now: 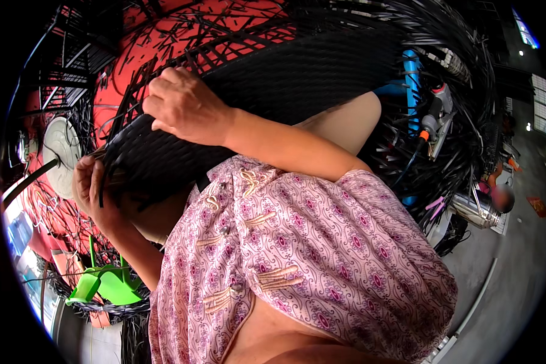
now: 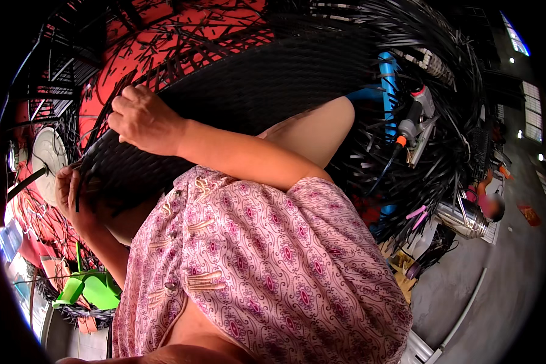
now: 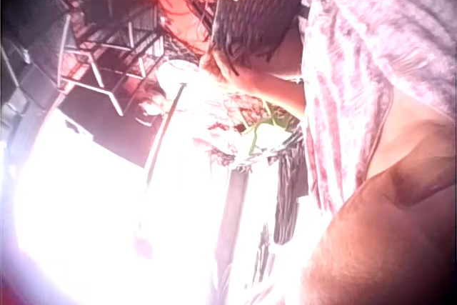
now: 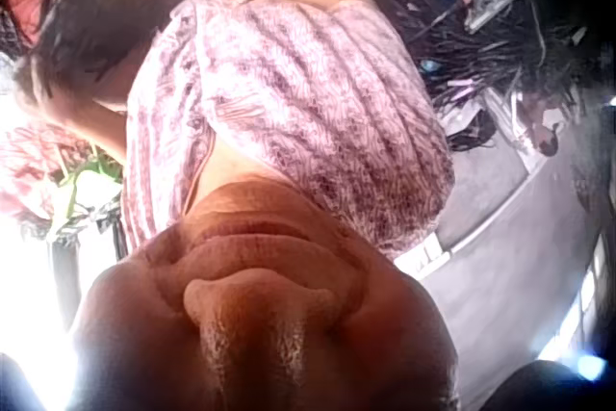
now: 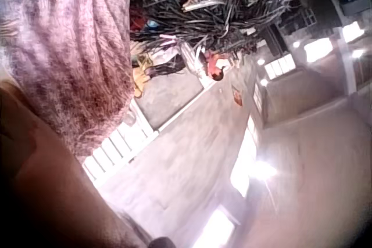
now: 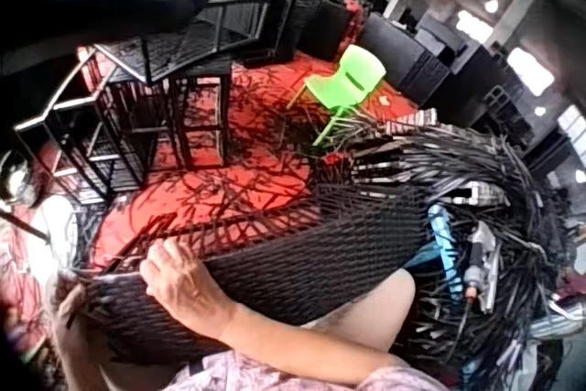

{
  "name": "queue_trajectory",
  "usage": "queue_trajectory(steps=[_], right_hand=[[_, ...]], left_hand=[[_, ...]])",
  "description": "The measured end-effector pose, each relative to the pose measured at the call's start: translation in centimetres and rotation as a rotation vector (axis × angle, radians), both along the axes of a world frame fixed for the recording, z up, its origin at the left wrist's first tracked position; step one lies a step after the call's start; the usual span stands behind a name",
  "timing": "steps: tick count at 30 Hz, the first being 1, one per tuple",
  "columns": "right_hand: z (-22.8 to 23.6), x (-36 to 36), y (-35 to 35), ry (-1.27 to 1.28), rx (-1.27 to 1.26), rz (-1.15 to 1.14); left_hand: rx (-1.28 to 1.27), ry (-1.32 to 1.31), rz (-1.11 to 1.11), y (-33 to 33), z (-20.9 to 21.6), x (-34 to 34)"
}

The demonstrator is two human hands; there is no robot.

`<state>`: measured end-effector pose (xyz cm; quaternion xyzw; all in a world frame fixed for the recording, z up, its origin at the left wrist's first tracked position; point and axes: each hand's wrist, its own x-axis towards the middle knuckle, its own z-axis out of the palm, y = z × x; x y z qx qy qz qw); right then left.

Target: The person weaves a black mat by hand, interlacing thin black strips into a rectangular frame. They repeatedly adjust the strips and press them into place to maintain the weave pattern.

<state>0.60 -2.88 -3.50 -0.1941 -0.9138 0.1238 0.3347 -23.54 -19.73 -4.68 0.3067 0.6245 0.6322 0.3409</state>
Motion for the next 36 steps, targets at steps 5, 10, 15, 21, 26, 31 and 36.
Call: queue_trajectory(steps=[5,10,15,21,26,31,36], right_hand=[[1.2,4.4,-0.2,-0.062,-0.009,-0.108],[2.2,4.8,1.6,-0.131,-0.134,-0.081],[3.0,0.7,3.2,-0.156,-0.255,0.036],[2.3,-5.0,4.1,-0.426,-0.401,0.204],[1.7,-6.4,4.2,-0.589,-0.566,0.197],[2.4,-6.7,3.9,-0.56,-0.69,0.186],[3.3,-6.4,2.6,-0.431,-0.772,0.155]], left_hand=[[-0.126,0.093,0.005,-0.5,1.4,-0.3],[-0.208,0.131,-0.263,0.7,2.6,-2.5],[-0.308,0.439,-0.31,5.1,2.8,-5.6],[-0.494,0.635,-0.722,12.1,-1.4,-8.1],[-0.591,0.427,-0.719,11.9,-1.4,-6.2],[-0.427,0.27,-0.608,9.6,0.5,-5.0],[-0.377,0.174,-0.537,7.7,2.0,-4.1]])
